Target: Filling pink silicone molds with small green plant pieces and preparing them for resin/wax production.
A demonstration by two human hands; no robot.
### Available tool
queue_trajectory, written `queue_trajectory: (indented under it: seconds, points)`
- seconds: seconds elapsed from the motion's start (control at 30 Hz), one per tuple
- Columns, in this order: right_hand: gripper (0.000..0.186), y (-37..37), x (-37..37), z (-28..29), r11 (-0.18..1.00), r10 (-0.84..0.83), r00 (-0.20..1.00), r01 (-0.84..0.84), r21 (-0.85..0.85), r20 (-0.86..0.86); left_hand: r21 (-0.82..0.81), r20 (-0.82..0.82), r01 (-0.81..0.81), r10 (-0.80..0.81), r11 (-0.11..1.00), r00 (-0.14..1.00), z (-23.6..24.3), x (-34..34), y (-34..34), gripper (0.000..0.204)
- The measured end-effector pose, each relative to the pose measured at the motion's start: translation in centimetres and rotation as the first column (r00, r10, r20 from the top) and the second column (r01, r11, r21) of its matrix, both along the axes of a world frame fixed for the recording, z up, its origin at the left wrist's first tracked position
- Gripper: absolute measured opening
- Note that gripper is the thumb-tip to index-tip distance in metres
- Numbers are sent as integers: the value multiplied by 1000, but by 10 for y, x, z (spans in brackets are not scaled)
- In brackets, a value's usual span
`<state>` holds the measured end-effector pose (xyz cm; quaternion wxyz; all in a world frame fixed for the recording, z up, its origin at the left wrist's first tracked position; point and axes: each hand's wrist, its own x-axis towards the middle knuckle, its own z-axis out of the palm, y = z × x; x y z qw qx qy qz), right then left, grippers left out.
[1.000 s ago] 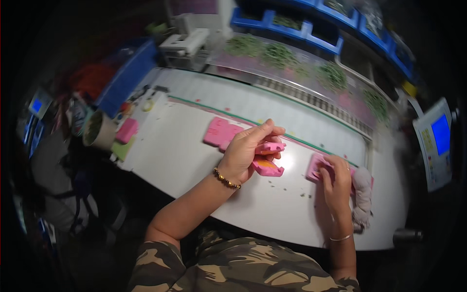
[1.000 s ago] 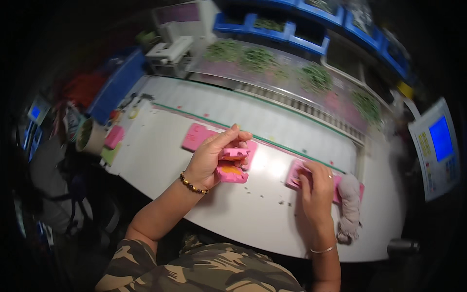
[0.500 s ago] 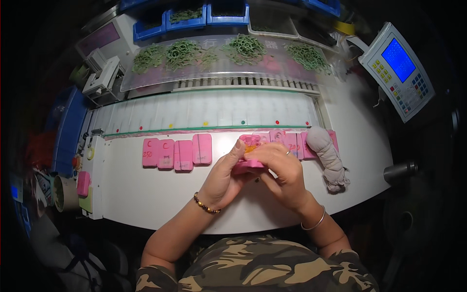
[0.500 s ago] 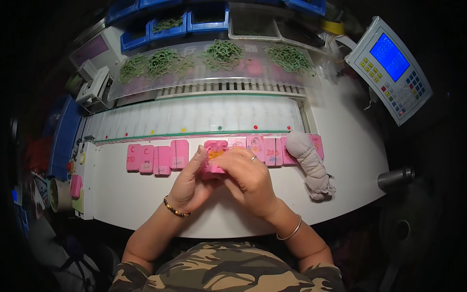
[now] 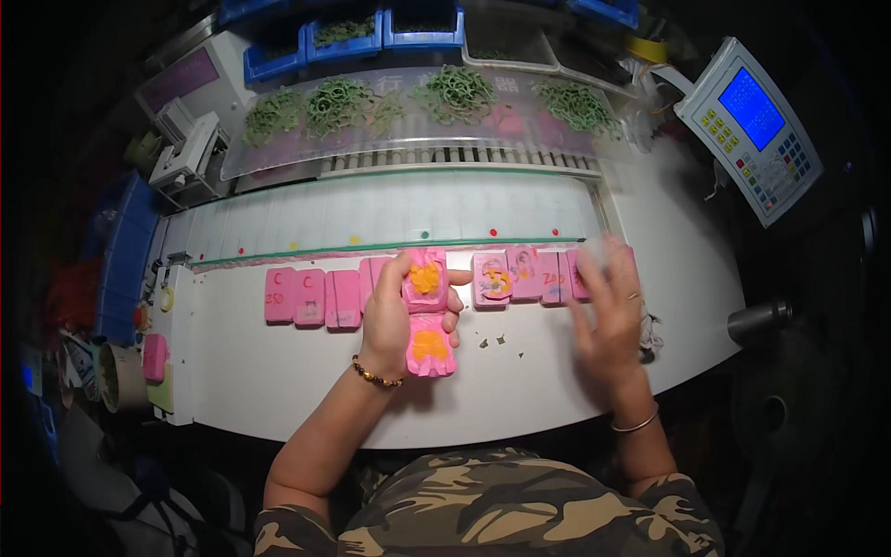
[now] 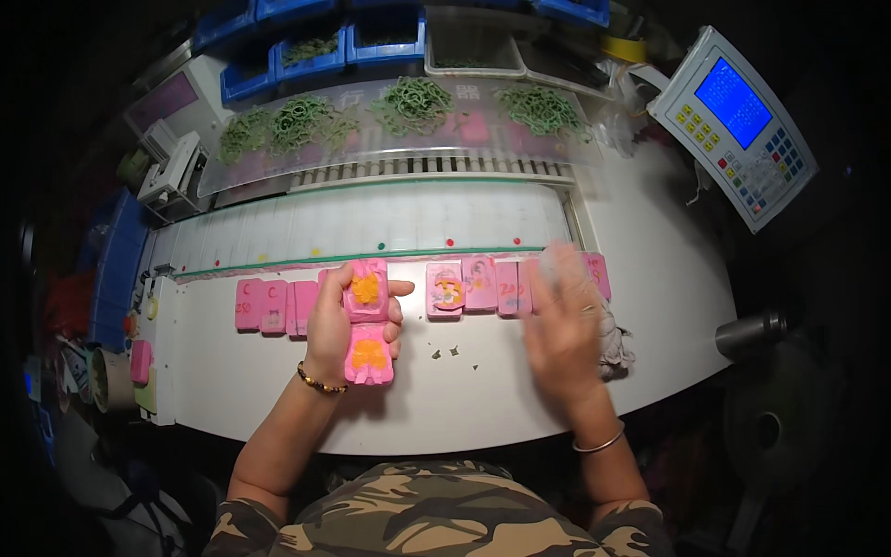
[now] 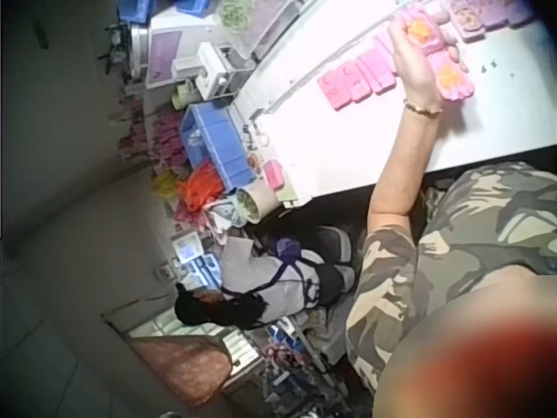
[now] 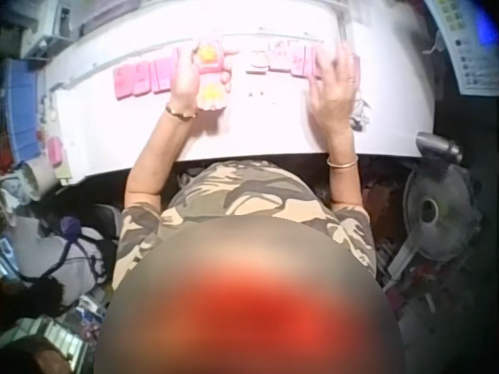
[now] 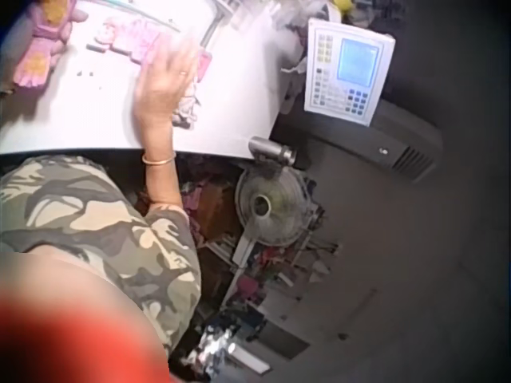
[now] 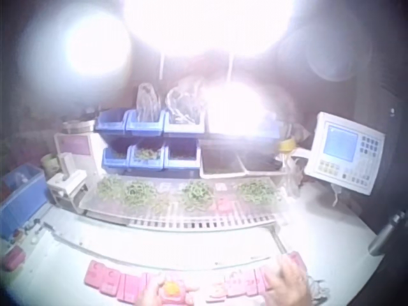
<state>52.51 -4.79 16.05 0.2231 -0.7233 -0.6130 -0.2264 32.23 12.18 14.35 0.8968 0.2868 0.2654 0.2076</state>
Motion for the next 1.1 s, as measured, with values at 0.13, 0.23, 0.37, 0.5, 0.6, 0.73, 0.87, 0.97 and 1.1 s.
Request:
queue_trajectory:
  seconds: [0.13, 0.23, 0.37, 0.5, 0.6, 0.73, 0.87, 0.97, 1.1]
  points:
    - [72, -18, 39, 2, 973, -143, 937, 75, -217, -319, 61, -26, -2, 4, 998, 1000, 4, 5, -9, 64]
    - [74, -17, 37, 10, 975, -82, 960, 21, -222, -267, 74, -46, -14, 18, 997, 999, 3, 8, -14, 64]
    - [71, -2, 14, 41, 999, 50, 989, -48, 19, -140, 74, -52, 41, -38, 996, 998, -8, 13, -17, 65]
    - [62, 30, -24, 62, 951, 200, 980, -194, 242, 1, 38, -27, 60, -59, 997, 998, -6, 10, -19, 63]
    - [54, 38, -55, 37, 902, 414, 906, -396, -170, 91, 91, -70, -67, 73, 994, 995, 2, 18, -15, 58]
    - [53, 43, -45, 38, 868, 445, 895, -439, -230, -28, 224, -125, -24, 53, 974, 991, -3, 2, -20, 52]
    - [52, 52, -51, 75, 915, 403, 913, -402, 23, -57, 139, -128, -172, 189, 975, 973, 0, -1, -9, 55]
    - [45, 54, -57, 79, 920, 288, 958, -272, 283, -16, 202, -89, -100, 120, 974, 989, 10, 0, -10, 54]
    - [58, 58, -61, 45, 890, 426, 903, -428, -156, -49, 292, -23, -136, 149, 947, 989, -3, 1, -10, 49]
